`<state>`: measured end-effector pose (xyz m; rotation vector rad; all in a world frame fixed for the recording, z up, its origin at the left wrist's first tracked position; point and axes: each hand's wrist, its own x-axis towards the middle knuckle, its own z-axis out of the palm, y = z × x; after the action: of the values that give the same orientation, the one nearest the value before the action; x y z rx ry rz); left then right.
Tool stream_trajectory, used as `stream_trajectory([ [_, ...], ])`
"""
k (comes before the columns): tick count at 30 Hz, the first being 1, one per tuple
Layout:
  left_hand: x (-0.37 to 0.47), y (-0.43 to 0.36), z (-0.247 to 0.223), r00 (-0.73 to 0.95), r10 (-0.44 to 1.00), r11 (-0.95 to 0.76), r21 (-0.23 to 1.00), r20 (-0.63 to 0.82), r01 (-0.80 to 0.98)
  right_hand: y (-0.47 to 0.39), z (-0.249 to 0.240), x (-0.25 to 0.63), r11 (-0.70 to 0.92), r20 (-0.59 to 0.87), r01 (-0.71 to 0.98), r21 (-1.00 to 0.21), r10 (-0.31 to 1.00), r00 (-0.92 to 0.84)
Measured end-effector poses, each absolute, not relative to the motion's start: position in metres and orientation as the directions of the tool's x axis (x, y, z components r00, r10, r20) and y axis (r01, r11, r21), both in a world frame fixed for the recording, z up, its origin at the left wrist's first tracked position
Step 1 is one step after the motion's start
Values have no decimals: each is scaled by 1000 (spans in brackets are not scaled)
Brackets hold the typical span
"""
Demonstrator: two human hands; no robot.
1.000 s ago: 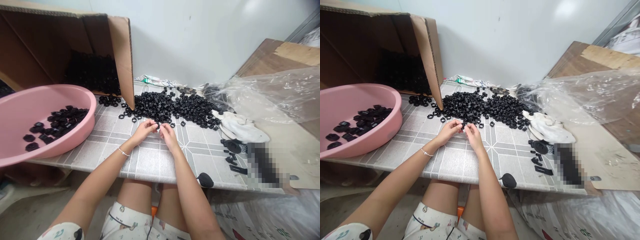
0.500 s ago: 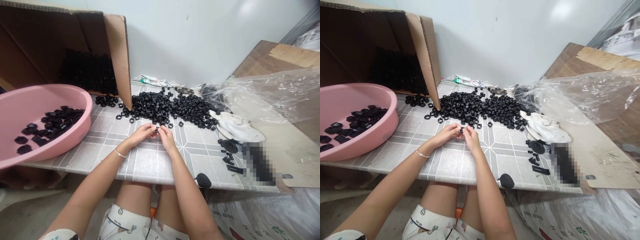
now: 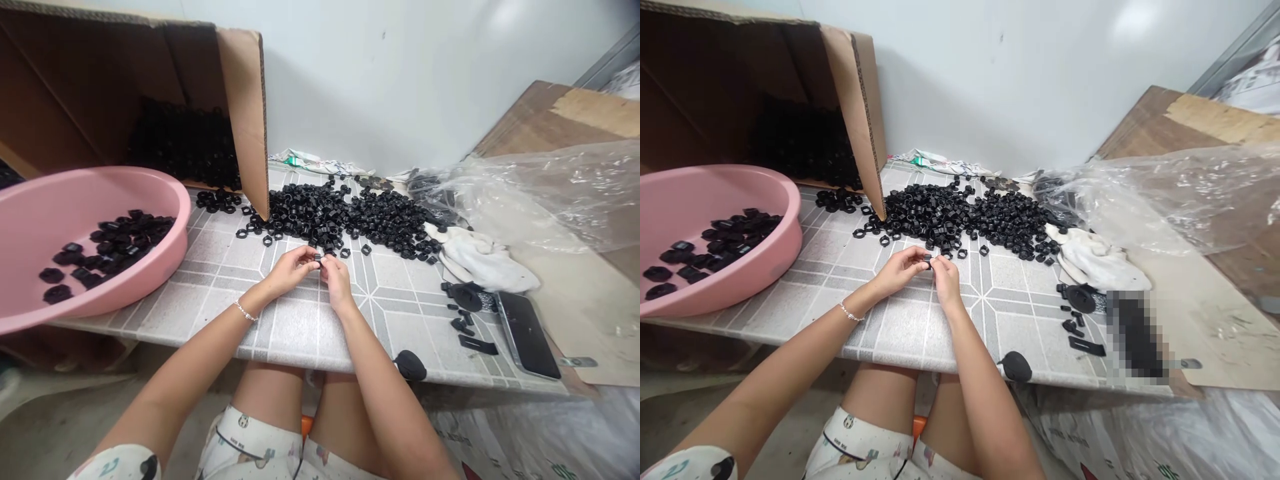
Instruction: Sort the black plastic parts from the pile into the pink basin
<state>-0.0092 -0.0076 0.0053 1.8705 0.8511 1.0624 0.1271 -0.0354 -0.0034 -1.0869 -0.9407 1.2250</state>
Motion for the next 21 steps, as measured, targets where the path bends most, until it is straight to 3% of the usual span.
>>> stream_trajectory([
  [5, -9, -14, 11, 485, 661, -748, 558, 572, 360, -33, 0, 126, -60, -83, -423, -904, 996, 35],
  [7, -7, -15, 13, 491, 630, -777, 505, 602, 377, -31, 0, 127, -78, -74, -472, -878, 997, -27],
  [11, -2, -15, 10, 336, 760, -647, 693, 556, 318, -28, 1, 131, -106, -76, -521, -847, 994, -79],
  [16, 1, -12, 6, 186, 926, -342, 939, 330, 35, -28, -1, 137, -117, -89, -502, -857, 993, -80],
  [19, -4, -6, 16, 75, 972, -202, 956, 222, -213, -29, -2, 136, -113, -95, -455, -884, 994, -60],
  [21, -16, 0, 28, -39, 985, -170, 881, 170, -441, -30, -2, 135, -109, -86, -420, -901, 994, -72],
])
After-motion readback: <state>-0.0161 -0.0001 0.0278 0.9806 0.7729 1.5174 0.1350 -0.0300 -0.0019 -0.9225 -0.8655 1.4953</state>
